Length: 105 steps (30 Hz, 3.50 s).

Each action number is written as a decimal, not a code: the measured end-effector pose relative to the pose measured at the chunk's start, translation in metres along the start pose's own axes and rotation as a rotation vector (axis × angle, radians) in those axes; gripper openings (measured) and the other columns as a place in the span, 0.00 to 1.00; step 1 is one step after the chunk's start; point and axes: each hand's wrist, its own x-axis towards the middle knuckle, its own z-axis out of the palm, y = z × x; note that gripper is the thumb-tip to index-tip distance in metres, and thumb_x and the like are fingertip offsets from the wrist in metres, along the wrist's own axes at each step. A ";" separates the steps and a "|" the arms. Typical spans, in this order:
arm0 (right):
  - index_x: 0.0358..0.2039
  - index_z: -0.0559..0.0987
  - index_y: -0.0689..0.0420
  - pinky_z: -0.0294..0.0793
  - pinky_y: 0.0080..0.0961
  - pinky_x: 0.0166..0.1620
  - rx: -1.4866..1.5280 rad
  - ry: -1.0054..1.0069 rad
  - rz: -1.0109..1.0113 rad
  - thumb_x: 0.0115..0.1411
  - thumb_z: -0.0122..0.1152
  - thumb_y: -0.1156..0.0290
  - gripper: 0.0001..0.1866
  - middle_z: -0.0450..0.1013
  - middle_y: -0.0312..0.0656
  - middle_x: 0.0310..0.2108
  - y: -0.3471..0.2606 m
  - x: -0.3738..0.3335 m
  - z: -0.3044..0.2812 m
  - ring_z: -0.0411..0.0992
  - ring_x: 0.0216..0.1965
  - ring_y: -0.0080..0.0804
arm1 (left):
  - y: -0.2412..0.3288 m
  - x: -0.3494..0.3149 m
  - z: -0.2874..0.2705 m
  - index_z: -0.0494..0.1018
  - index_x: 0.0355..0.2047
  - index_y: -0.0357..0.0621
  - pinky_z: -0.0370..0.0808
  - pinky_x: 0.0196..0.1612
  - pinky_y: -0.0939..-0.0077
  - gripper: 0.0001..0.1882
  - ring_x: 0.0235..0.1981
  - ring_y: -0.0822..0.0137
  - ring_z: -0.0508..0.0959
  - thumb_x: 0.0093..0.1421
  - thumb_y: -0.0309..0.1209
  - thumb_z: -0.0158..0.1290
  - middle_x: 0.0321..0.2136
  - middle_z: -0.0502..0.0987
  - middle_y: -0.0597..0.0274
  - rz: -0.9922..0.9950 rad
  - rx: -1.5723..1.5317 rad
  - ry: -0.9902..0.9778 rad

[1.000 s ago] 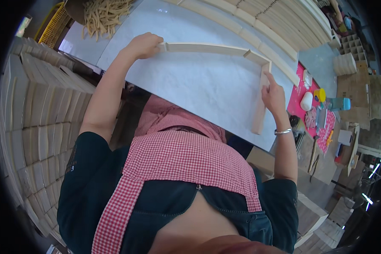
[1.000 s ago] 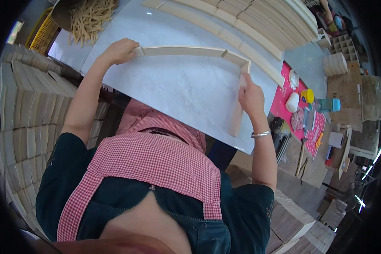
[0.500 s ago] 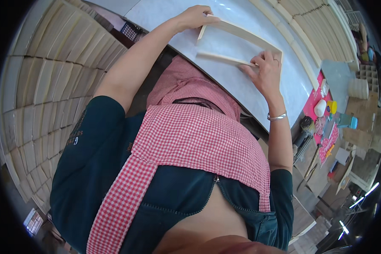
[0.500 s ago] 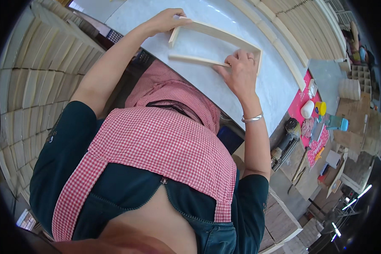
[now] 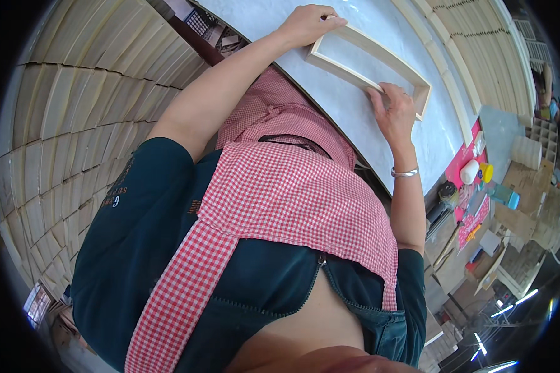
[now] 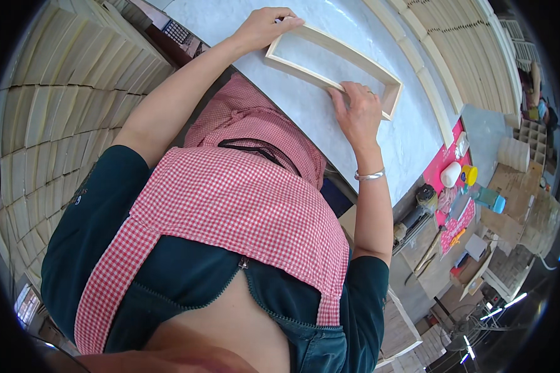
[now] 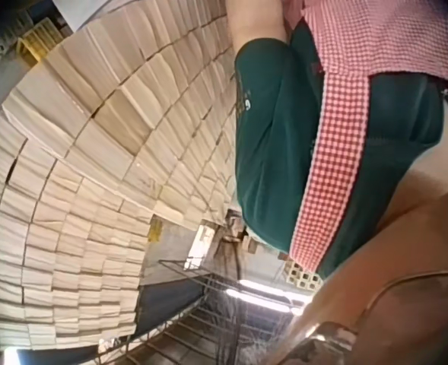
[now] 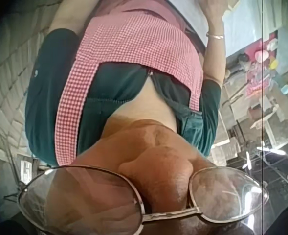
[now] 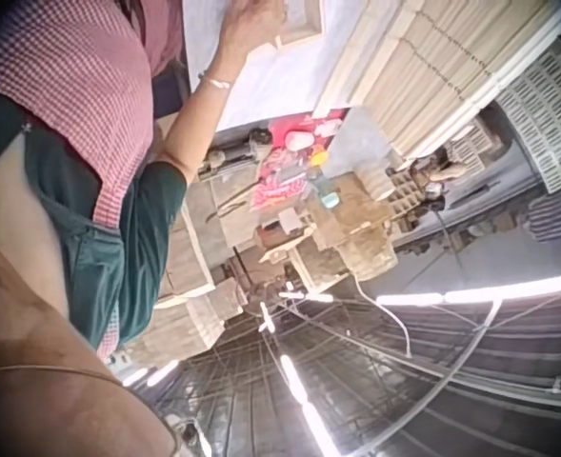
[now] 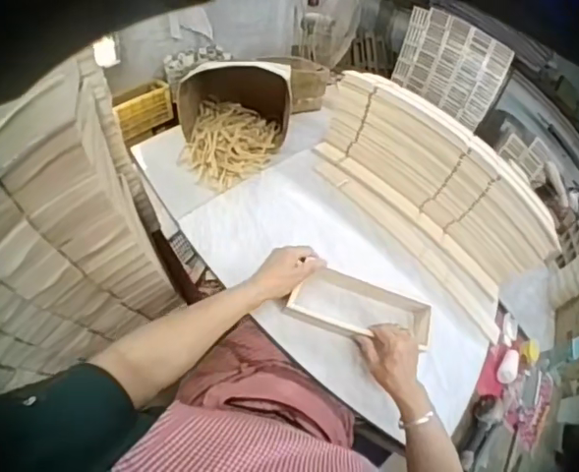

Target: Assemble wooden frames by applying glue and securing wooden slats using a pneumatic nail gun.

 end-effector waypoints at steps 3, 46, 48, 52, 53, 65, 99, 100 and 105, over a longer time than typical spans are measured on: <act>0.34 0.83 0.57 0.68 0.28 0.40 -0.015 0.005 -0.003 0.60 0.69 0.66 0.08 0.80 0.36 0.30 -0.001 -0.001 0.000 0.74 0.30 0.34 | 0.000 -0.008 -0.001 0.80 0.51 0.45 0.79 0.42 0.70 0.23 0.36 0.63 0.80 0.65 0.48 0.56 0.40 0.82 0.54 -0.042 0.000 -0.022; 0.36 0.82 0.57 0.71 0.34 0.52 0.069 -0.126 -0.351 0.57 0.59 0.71 0.08 0.79 0.42 0.38 -0.065 0.369 0.180 0.74 0.37 0.46 | -0.030 -0.039 -0.016 0.44 0.72 0.35 0.77 0.45 0.67 0.59 0.42 0.51 0.76 0.44 0.24 0.68 0.59 0.67 0.40 0.209 -0.230 -0.330; 0.29 0.81 0.58 0.72 0.30 0.47 0.208 -0.107 -0.304 0.56 0.60 0.73 0.04 0.78 0.40 0.29 -0.048 0.349 0.156 0.73 0.30 0.42 | -0.026 -0.035 -0.016 0.44 0.72 0.34 0.76 0.45 0.67 0.59 0.41 0.50 0.75 0.43 0.23 0.68 0.59 0.68 0.39 0.146 -0.283 -0.406; 0.26 0.81 0.59 0.68 0.26 0.28 0.671 0.001 -0.020 0.56 0.59 0.72 0.06 0.71 0.34 0.16 -0.015 0.291 0.087 0.64 0.20 0.31 | -0.027 -0.037 -0.026 0.46 0.71 0.32 0.76 0.47 0.65 0.59 0.41 0.48 0.75 0.41 0.22 0.67 0.56 0.70 0.38 0.172 -0.312 -0.356; 0.26 0.81 0.59 0.68 0.26 0.28 0.645 -0.010 0.012 0.56 0.59 0.72 0.06 0.71 0.34 0.16 -0.007 0.275 0.074 0.64 0.20 0.31 | -0.026 -0.035 -0.028 0.46 0.71 0.32 0.75 0.48 0.64 0.59 0.41 0.48 0.75 0.42 0.22 0.67 0.56 0.70 0.38 0.175 -0.306 -0.369; 0.35 0.82 0.61 0.64 0.20 0.27 0.442 -0.476 0.055 0.64 0.61 0.71 0.07 0.70 0.31 0.19 -0.034 0.172 0.019 0.63 0.21 0.21 | -0.018 -0.042 -0.027 0.47 0.73 0.38 0.77 0.49 0.67 0.62 0.42 0.51 0.77 0.41 0.25 0.72 0.54 0.75 0.46 0.040 -0.240 -0.355; 0.63 0.70 0.63 0.76 0.22 0.38 0.365 -0.067 0.490 0.55 0.63 0.82 0.32 0.73 0.45 0.46 0.125 -0.063 -0.050 0.70 0.31 0.26 | -0.029 -0.024 -0.023 0.61 0.67 0.48 0.65 0.59 0.58 0.58 0.50 0.54 0.72 0.34 0.46 0.74 0.54 0.74 0.53 0.282 0.251 -0.245; 0.62 0.70 0.63 0.76 0.22 0.40 0.427 -0.044 0.477 0.55 0.63 0.83 0.32 0.73 0.45 0.46 0.128 -0.070 -0.038 0.70 0.32 0.25 | -0.027 -0.026 -0.023 0.61 0.67 0.48 0.65 0.60 0.58 0.58 0.51 0.54 0.72 0.34 0.46 0.74 0.54 0.74 0.53 0.287 0.267 -0.241; 0.58 0.74 0.63 0.74 0.20 0.47 0.689 0.080 0.558 0.58 0.60 0.85 0.25 0.72 0.41 0.48 0.106 -0.088 -0.017 0.70 0.37 0.24 | -0.032 -0.025 -0.022 0.62 0.67 0.47 0.65 0.61 0.56 0.57 0.54 0.53 0.72 0.35 0.46 0.74 0.58 0.73 0.55 0.343 0.343 -0.226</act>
